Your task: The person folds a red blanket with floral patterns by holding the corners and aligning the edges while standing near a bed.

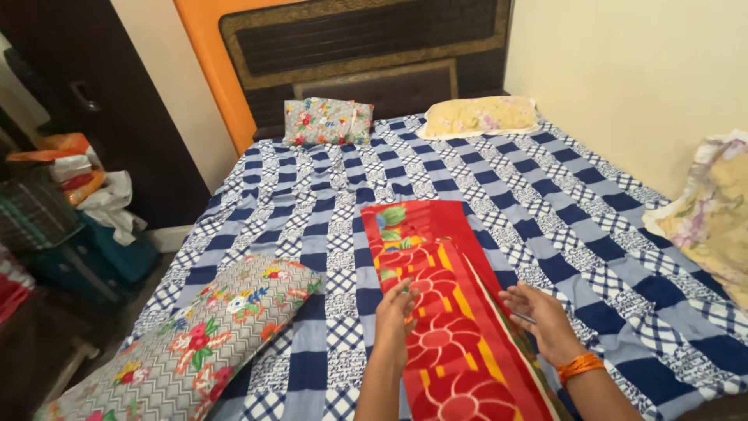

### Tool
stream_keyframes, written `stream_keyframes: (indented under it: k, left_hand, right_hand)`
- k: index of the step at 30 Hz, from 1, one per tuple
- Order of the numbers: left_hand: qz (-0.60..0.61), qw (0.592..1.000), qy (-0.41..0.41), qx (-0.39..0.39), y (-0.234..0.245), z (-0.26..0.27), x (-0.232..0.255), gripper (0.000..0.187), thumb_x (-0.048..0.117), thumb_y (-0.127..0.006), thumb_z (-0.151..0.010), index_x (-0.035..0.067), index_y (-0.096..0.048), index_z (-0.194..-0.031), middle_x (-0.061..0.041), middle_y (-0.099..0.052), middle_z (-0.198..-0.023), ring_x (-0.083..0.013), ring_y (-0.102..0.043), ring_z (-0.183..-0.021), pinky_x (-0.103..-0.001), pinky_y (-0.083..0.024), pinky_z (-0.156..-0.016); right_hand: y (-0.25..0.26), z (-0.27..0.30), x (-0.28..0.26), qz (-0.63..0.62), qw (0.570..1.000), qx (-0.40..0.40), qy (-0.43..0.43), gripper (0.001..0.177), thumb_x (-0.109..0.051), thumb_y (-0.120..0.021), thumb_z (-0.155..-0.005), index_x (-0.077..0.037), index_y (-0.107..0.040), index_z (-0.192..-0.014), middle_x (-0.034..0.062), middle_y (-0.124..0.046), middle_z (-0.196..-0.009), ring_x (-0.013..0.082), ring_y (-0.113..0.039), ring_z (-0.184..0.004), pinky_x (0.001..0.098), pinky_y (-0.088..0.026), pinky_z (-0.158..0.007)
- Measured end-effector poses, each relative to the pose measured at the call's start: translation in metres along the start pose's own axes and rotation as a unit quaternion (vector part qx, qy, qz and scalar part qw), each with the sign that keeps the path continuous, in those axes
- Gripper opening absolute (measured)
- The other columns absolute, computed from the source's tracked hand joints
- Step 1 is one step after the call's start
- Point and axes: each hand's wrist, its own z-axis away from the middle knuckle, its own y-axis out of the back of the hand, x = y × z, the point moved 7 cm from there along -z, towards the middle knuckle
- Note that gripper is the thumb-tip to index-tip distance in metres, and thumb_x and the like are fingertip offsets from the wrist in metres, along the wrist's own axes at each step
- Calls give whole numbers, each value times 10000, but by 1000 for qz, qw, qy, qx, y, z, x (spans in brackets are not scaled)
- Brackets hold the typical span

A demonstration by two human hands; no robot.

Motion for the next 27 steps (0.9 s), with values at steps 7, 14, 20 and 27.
stream_keyframes:
  k: [7, 14, 20, 27]
  left_hand:
    - [-9, 1000, 4, 15, 0, -40, 8, 489, 284, -583, -946, 198, -579, -1428, -46, -668, -1388, -233, -533, -1351, -432, -422, -1054]
    - [-30, 999, -8, 35, -4, -104, 33, 479, 248, -502, -967, 212, -574, -1439, -50, -652, -1418, -268, -508, -1402, -474, -420, -1112]
    - [-14, 998, -16, 65, -12, -159, 57, 474, 258, -491, -977, 217, -569, -1443, -31, -674, -1390, -234, -559, -1361, -445, -424, -1088]
    - [-8, 997, -44, 69, -28, -216, 84, 468, 253, -544, -970, 180, -579, -1430, -34, -693, -1365, -212, -559, -1327, -413, -443, -1061]
  right_hand:
    - [-14, -46, -8, 16, 1000, -5, -13, 412, -392, -539, -1021, -31, -692, -1150, 108, -759, -1144, 237, -652, -1115, 443, -458, -1005]
    - [-42, -118, -27, 37, 999, -34, -7, 410, -392, -524, -1013, -39, -698, -1130, 105, -763, -1167, 252, -653, -1134, 455, -447, -981]
    - [-58, -193, -49, 57, 997, -58, -4, 396, -377, -541, -1007, -34, -698, -1126, 129, -778, -1150, 256, -682, -1124, 454, -491, -988]
    - [-73, -269, -65, 72, 993, -89, -10, 385, -373, -536, -1011, -48, -693, -1143, 109, -779, -1158, 236, -663, -1130, 445, -465, -988]
